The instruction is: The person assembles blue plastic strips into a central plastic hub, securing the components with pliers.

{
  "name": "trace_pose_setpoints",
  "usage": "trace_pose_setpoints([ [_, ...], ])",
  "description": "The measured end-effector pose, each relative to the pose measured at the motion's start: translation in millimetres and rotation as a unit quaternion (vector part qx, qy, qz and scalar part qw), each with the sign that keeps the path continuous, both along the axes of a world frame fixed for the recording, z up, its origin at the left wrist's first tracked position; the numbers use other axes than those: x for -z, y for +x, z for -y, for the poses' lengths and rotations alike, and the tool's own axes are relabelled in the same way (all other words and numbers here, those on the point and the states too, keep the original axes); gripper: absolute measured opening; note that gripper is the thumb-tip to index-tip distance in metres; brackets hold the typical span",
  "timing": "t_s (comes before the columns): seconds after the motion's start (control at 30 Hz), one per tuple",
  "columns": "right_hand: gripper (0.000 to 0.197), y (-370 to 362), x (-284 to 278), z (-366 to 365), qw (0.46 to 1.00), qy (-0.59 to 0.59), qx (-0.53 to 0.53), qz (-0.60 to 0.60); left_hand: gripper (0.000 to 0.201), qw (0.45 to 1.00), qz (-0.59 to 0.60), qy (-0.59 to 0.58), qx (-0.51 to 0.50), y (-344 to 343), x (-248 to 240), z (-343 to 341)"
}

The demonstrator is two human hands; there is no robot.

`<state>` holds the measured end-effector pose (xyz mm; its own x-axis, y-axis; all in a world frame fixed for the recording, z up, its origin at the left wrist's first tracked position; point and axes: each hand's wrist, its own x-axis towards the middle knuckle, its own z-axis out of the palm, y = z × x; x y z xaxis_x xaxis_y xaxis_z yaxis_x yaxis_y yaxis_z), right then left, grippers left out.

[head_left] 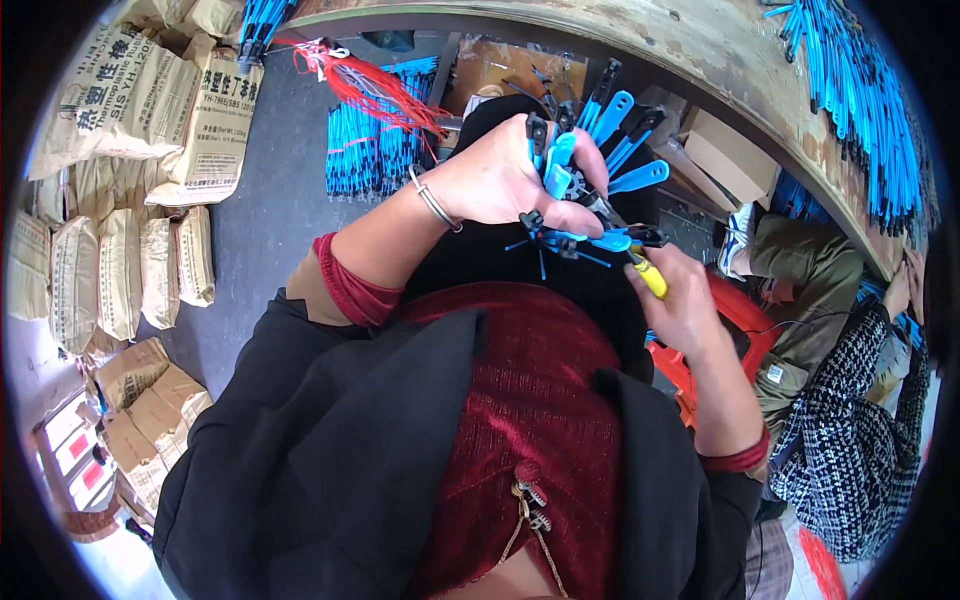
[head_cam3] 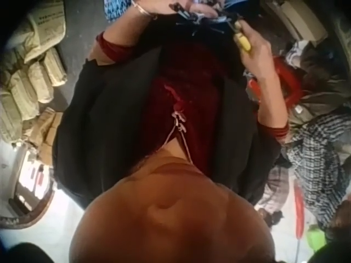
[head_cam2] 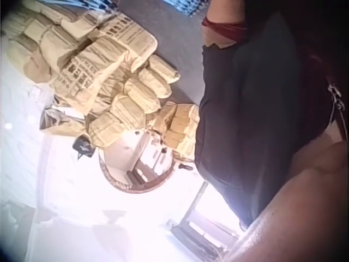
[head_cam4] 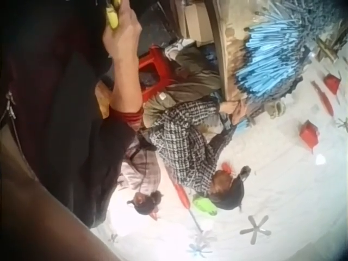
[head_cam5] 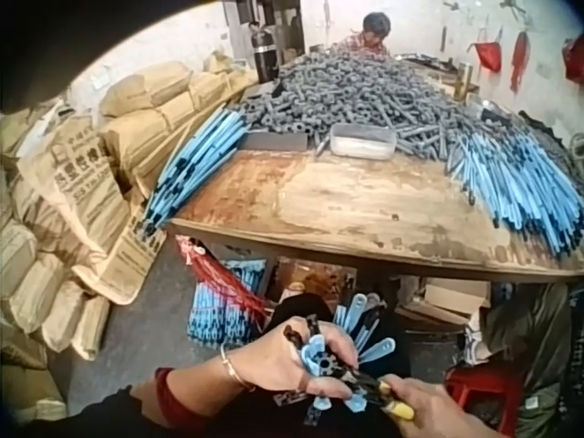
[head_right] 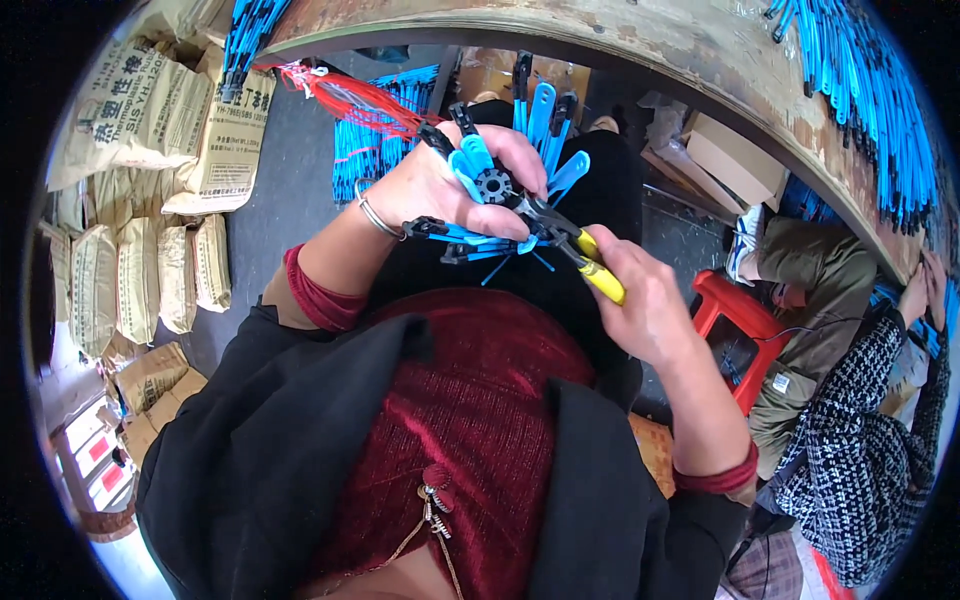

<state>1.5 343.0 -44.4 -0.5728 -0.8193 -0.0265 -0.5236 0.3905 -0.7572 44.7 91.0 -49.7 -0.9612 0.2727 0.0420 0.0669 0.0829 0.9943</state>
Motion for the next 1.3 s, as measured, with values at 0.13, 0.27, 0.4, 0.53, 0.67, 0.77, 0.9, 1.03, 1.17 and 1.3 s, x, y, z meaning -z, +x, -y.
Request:
trace_pose_setpoints([
  [0.13,0.033,-7,-37,-5,0.998,0.057,-0.026,-0.03,0.029,0.999,-0.043,0.022,0.014,1,3,-4],
  [0.27,0.032,-16,-62,0,0.984,0.16,-0.046,-0.057,0.028,0.997,-0.05,0.019,0.052,-7,2,-7],
  [0.4,0.034,-18,-64,8,0.975,0.206,-0.054,-0.056,0.026,0.99,-0.137,0.011,0.028,-8,2,-3],
  [0.53,0.038,-21,-51,11,0.986,0.158,-0.012,-0.051,0.024,0.998,-0.003,0.004,-0.069,-11,-8,-9],
  [0.67,0.034,-33,-61,-5,0.99,0.114,0.077,0.031,0.024,0.987,-0.035,0.095,-0.127,-13,3,9],
  [0.77,0.026,-39,-62,-37,0.971,0.045,0.172,0.16,0.02,0.988,-0.033,0.019,-0.151,-16,-33,23],
  [0.9,0.015,-52,-63,-47,0.953,-0.018,0.236,0.188,0.03,0.951,-0.007,-0.193,-0.24,-30,-126,63],
  [1.03,0.01,-67,-62,-35,0.964,-0.027,0.215,0.158,0.041,0.903,-0.092,-0.256,-0.333,-90,-169,136],
  [1.17,0.015,-89,-65,-14,0.982,0.008,0.158,0.106,0.048,0.706,-0.054,-0.519,-0.48,-164,-155,224],
  [1.3,0.036,-98,-67,7,0.987,0.048,0.149,0.042,0.033,0.516,-0.218,-0.631,-0.536,-180,-100,230],
])
